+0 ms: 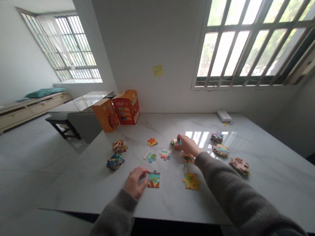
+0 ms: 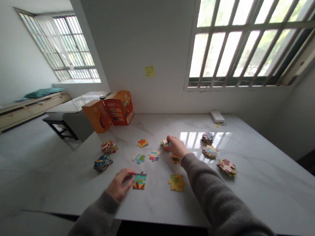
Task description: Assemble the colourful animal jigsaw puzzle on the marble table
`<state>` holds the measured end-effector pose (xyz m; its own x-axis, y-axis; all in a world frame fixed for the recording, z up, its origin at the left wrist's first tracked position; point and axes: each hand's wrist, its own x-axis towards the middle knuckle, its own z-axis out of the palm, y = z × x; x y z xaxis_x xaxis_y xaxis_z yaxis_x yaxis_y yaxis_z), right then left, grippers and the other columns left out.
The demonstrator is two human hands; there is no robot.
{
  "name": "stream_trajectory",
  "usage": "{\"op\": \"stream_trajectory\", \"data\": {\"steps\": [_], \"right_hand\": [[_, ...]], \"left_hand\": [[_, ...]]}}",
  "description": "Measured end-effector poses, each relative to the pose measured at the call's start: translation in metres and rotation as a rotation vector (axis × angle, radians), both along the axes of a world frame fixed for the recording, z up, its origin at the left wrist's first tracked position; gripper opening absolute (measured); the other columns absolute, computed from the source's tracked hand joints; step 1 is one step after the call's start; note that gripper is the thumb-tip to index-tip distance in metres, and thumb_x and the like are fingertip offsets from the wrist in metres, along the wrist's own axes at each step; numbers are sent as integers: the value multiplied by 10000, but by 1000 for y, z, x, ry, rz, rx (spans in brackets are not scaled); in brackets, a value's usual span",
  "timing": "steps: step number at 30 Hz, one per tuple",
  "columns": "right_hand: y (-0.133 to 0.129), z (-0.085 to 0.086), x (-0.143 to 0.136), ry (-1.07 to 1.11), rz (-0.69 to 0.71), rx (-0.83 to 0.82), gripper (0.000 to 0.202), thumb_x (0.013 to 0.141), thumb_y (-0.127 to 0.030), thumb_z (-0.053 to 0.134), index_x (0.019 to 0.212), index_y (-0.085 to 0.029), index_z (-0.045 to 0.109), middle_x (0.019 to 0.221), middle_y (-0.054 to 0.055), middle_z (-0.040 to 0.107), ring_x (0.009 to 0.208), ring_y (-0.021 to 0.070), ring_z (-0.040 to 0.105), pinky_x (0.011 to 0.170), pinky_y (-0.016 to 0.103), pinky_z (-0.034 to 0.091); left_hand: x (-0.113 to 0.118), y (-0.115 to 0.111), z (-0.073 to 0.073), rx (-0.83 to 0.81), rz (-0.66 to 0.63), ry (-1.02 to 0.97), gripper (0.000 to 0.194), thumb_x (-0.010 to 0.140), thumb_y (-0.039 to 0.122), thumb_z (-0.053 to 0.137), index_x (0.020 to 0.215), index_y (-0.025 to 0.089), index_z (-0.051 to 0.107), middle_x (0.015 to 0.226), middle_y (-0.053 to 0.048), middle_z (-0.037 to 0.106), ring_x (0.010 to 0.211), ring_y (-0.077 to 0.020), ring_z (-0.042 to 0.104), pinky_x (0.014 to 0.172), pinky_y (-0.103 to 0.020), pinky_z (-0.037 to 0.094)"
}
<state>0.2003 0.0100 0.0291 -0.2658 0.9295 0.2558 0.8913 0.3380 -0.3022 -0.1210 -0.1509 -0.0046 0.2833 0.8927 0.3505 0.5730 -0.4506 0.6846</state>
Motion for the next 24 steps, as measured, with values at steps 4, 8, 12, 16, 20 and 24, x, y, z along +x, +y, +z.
{"op": "stream_trajectory", "data": {"steps": [4,8,12,16,20,24], "right_hand": [[1,2,13,211,-9,-6,333,851,-494,679,1019,-223,584,961,60,705,763,194,636,662,293,438],[1,1,17,270,25,0,324,838,-475,699,1015,-229,586,988,65,718,759,189,651,661,294,450],[-1,2,8,187,-4,26,332,845,-469,700,1062,-246,582,1036,71,728,798,207,668,651,292,435],[-1,5,7,137,-39,59,336,867,-484,669,1093,-256,570,1045,50,729,811,204,671,649,282,424],[4,0,22,90,-76,64,313,886,-468,643,1086,-233,587,1029,63,714,826,200,652,688,285,434],[8,-10,42,-52,-106,46,340,850,-420,687,1095,-193,625,1081,114,687,966,249,613,778,309,433]], "left_hand": [[1,0,3,35,26,-40,217,878,265,514,1034,187,643,1063,-94,667,1030,-241,628,906,-386,522],[7,7,10,56,45,-85,206,879,259,515,1018,186,648,1034,-80,677,988,-232,640,873,-369,518],[27,28,23,42,-3,-185,187,871,253,527,978,178,662,967,-68,709,951,-221,660,851,-343,509],[51,57,36,2,-40,-257,176,879,254,540,957,167,671,905,-57,737,869,-200,685,818,-320,506],[63,79,36,6,-22,-272,174,882,244,541,946,160,680,847,-53,736,818,-193,685,791,-308,506],[61,88,22,65,9,-212,172,866,195,531,927,165,690,835,-48,721,786,-184,663,752,-295,495]]}}
